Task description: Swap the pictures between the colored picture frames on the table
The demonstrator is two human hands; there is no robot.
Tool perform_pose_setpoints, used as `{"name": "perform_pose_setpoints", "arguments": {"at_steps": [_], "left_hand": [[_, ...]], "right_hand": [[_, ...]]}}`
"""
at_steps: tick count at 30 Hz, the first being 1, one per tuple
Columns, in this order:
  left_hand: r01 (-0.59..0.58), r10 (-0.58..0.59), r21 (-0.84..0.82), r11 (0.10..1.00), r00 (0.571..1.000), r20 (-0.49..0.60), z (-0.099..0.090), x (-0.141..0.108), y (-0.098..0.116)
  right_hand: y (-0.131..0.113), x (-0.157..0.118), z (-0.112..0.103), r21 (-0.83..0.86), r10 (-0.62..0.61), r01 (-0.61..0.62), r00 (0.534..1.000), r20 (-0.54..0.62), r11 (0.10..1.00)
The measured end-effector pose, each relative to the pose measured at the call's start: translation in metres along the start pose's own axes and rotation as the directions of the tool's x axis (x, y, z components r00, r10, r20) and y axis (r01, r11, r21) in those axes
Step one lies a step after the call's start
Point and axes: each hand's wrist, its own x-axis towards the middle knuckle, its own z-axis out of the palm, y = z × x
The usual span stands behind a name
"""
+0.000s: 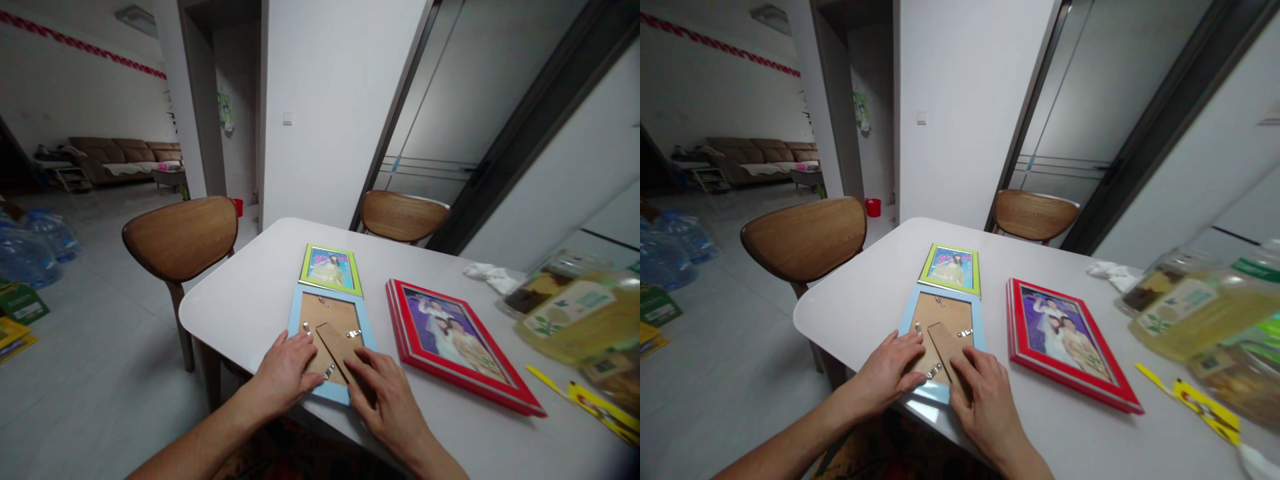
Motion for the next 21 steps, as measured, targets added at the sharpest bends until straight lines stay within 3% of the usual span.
{"name": "perform_pose_setpoints", "arguments": {"at_steps": [4, 11, 21], "left_hand": [[-0.023, 0.023, -0.014, 1.000, 1.000, 0.021, 0.000, -0.005, -0.002], [-0.044, 0.045, -0.038, 0.998, 0.999, 0.026, 0.005, -0.008, -0.011], [-0.033, 0.032, -0.078, 0.996, 0.999, -0.015, 0.009, -0.008, -0.015]], "right_hand": [[0.006, 0.014, -0.005, -0.051, 0.034, -0.034, 0.999, 0.008, 0.998], [0.018, 0.045, -0.003, -0.245, 0.204, -0.183, 0.977, 0.065, 0.952], [0.016, 0.046, -0.003, -0.232, 0.219, -0.184, 0.967, 0.131, 0.955]]}}
